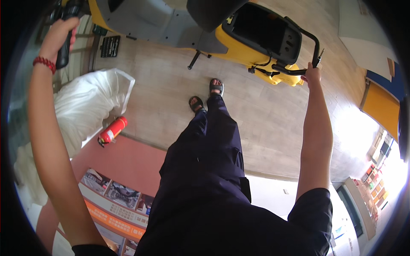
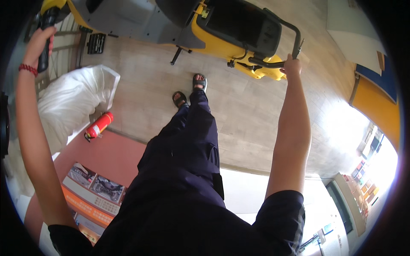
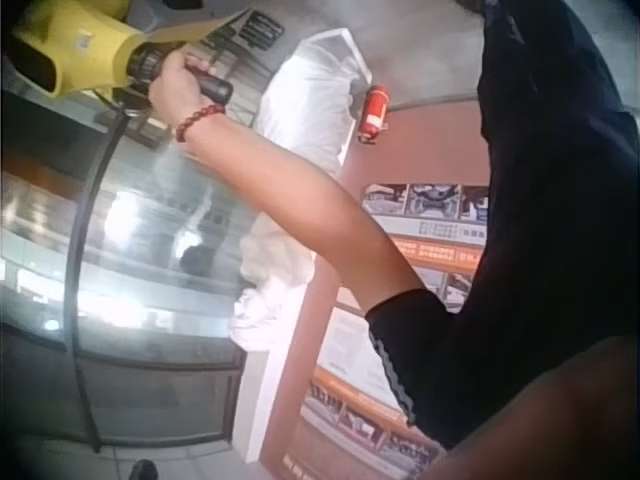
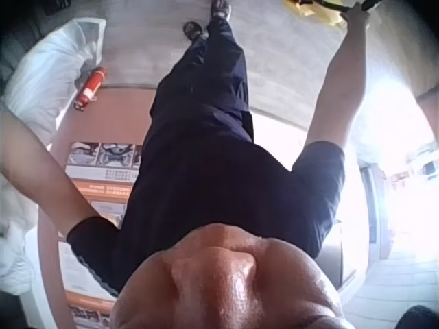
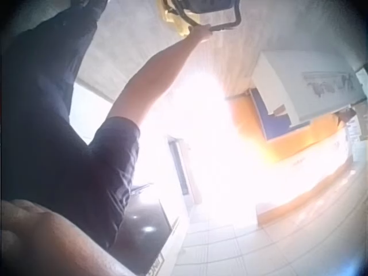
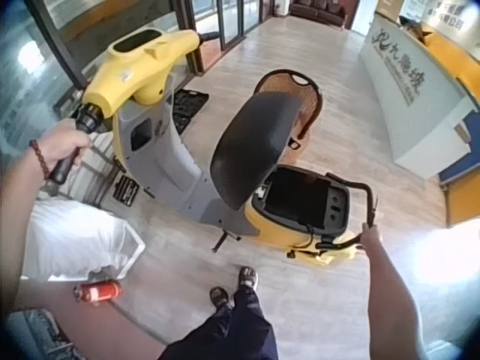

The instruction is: Using a tool to tighten or loosen a screw on a yellow motorcycle panel, then opening the seat compartment.

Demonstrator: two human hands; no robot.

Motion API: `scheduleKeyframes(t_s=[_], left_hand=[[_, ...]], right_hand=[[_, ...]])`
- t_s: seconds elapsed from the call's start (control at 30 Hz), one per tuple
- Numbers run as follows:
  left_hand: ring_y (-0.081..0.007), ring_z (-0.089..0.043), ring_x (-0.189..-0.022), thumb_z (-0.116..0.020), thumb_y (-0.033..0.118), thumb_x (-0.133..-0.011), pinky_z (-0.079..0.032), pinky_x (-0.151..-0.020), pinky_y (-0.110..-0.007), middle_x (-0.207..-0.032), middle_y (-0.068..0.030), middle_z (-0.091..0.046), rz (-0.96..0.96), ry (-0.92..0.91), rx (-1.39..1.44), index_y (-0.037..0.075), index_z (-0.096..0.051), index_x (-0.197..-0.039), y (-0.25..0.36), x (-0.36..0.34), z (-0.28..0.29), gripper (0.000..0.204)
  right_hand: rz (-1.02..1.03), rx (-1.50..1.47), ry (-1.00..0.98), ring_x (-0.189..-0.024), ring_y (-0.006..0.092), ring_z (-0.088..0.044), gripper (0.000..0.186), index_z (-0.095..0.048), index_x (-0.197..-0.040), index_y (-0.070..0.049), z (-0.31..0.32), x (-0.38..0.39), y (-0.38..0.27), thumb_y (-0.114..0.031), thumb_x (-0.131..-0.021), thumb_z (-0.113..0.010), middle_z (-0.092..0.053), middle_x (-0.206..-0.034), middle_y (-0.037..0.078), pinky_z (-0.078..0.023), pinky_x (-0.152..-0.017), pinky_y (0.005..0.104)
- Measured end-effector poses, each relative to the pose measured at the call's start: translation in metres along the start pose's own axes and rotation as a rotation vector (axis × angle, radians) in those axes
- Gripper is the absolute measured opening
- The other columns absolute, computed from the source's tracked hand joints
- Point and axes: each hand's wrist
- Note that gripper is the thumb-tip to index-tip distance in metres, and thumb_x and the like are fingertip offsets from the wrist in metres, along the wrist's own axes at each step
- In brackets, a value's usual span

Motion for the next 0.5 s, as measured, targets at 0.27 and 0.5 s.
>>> scheduleKeyframes(t_s=[0.27, 0.5], left_hand=[[-0.0095, -0.046, -0.043, -0.055, 0.018, -0.074, -0.039, -0.038, -0.025, -0.056, -0.0004, -0.047, 0.048, 0.036, 0.087, 0.006, -0.050, -0.074, -0.012, 0.014, -0.003, 0.013], [-0.0108, -0.045, -0.041, -0.053, 0.013, -0.073, -0.040, -0.038, -0.025, -0.054, -0.0017, -0.048, 0.091, 0.080, 0.083, 0.005, -0.050, -0.073, -0.013, 0.021, -0.011, 0.009]], right_hand=[[0.022, 0.000, 0.059, -0.062, 0.0292, -0.064, 0.046, -0.055, -0.095, 0.012, -0.001, 0.026, -0.005, -0.032, -0.086, -0.052, -0.061, -0.081, 0.021, -0.056, -0.046, 0.0352], [0.028, -0.041, 0.078, -0.057, 0.0288, -0.064, 0.045, -0.051, -0.095, 0.011, -0.004, 0.034, -0.006, -0.033, -0.085, -0.051, -0.061, -0.078, 0.022, -0.053, -0.045, 0.0341]])
Point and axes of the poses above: each hand's wrist, its own x-axis away from the middle knuckle, its own z-axis out of the back of the hand, y = z × x
